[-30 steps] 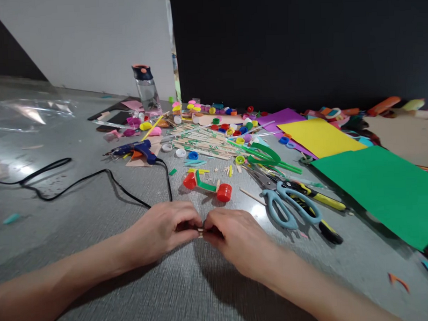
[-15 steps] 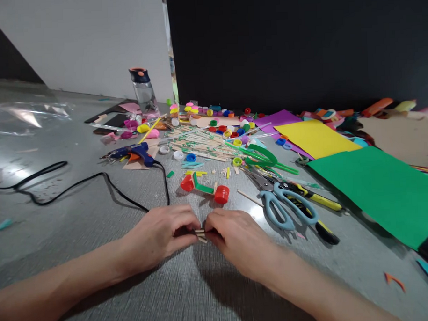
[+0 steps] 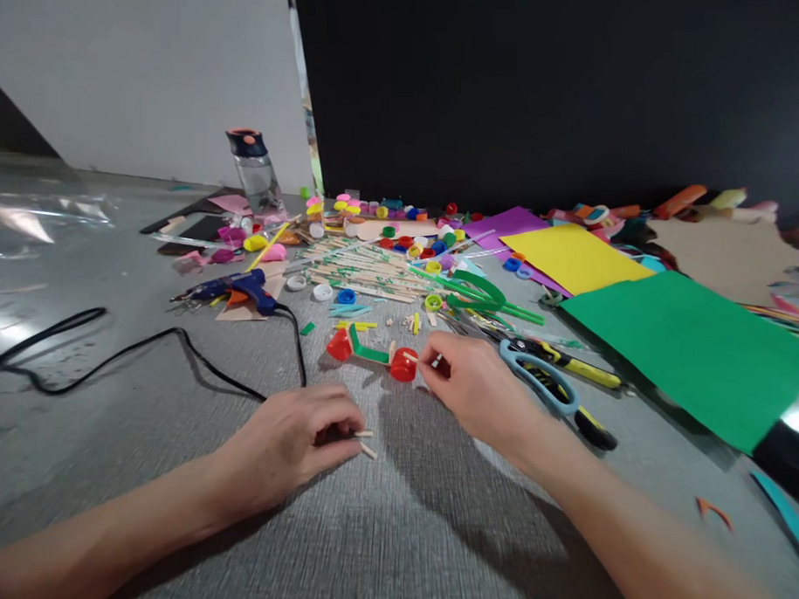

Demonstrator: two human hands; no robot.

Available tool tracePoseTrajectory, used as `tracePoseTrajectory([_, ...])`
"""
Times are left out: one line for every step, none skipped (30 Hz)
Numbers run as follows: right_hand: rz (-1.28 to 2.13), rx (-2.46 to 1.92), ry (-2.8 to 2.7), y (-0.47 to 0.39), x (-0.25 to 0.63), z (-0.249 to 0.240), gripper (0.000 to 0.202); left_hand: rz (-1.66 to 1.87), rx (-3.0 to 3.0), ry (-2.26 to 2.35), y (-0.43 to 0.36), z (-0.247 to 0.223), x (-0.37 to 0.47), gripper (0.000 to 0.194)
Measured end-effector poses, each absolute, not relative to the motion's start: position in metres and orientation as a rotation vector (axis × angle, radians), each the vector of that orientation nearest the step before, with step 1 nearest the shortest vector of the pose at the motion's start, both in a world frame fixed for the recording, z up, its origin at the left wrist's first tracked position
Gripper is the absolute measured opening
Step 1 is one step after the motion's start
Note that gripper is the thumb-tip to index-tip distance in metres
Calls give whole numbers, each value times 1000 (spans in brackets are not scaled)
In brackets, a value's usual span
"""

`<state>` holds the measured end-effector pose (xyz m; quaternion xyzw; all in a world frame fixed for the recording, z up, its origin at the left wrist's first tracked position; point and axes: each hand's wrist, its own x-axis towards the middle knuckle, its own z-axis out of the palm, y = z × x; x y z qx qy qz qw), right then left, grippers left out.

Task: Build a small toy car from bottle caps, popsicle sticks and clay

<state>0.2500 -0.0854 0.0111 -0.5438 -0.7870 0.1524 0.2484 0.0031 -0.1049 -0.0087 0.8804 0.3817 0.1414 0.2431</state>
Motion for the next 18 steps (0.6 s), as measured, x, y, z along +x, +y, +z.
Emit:
tracePoseTrajectory([422, -1473, -2138, -84, 249, 10, 14, 382, 2405, 1045, -105, -8, 3, 3])
tracePoseTrajectory([426, -1456, -2138, -83, 248, 9, 13, 379, 2405, 1045, -105, -8, 3, 3])
tracePoseTrajectory([428, -1432, -2140, -83, 247, 9, 13, 377, 2405, 1043, -105, -8, 3, 3])
tracePoseTrajectory([430, -1407, -2146, -82, 246, 9, 12, 378, 2406, 1041, -105, -8, 3, 3])
tracePoseTrajectory([433, -1382, -2153, -82, 245, 9, 11, 383, 2408, 1039, -105, -9, 2, 3])
tracePoseTrajectory([437, -1360, -2157, -81, 245, 9, 11, 385, 2409, 1037, -104, -9, 2, 3])
tracePoseTrajectory([439, -1341, -2157, -80, 245, 9, 10, 387, 2409, 1037, -104, -9, 2, 3])
tracePoseTrajectory([441, -1326, -2156, -80, 246, 8, 11, 387, 2410, 1038, -104, -9, 2, 3])
tracePoseTrajectory([441, -1315, -2155, -79, 246, 7, 11, 386, 2411, 1039, -104, -9, 2, 3])
tracePoseTrajectory([439, -1307, -2154, -78, 246, 6, 11, 386, 2412, 1039, -103, -9, 2, 3])
tracePoseTrajectory([434, -1301, -2153, -78, 246, 5, 12, 388, 2414, 1037, -103, -9, 2, 4])
tracePoseTrajectory([428, -1298, -2152, -77, 246, 4, 12, 390, 2416, 1036, -103, -9, 3, 4])
tracePoseTrajectory([423, -1297, -2150, -77, 246, 3, 12, 394, 2419, 1034, -103, -9, 2, 5])
tracePoseTrajectory([420, -1298, -2145, -77, 245, 2, 12, 396, 2420, 1033, -104, -9, 2, 5])
tracePoseTrajectory([419, -1301, -2138, -77, 245, 1, 12, 397, 2419, 1034, -104, -9, 2, 5])
tracePoseTrajectory([419, -1306, -2131, -77, 245, 0, 11, 396, 2416, 1035, -104, -9, 2, 6])
tracePoseTrajectory([420, -1312, -2124, -76, 245, 0, 11, 393, 2412, 1037, -104, -9, 2, 6])
tracePoseTrajectory([420, -1319, -2116, -76, 245, -1, 11, 391, 2409, 1040, -105, -9, 2, 6])
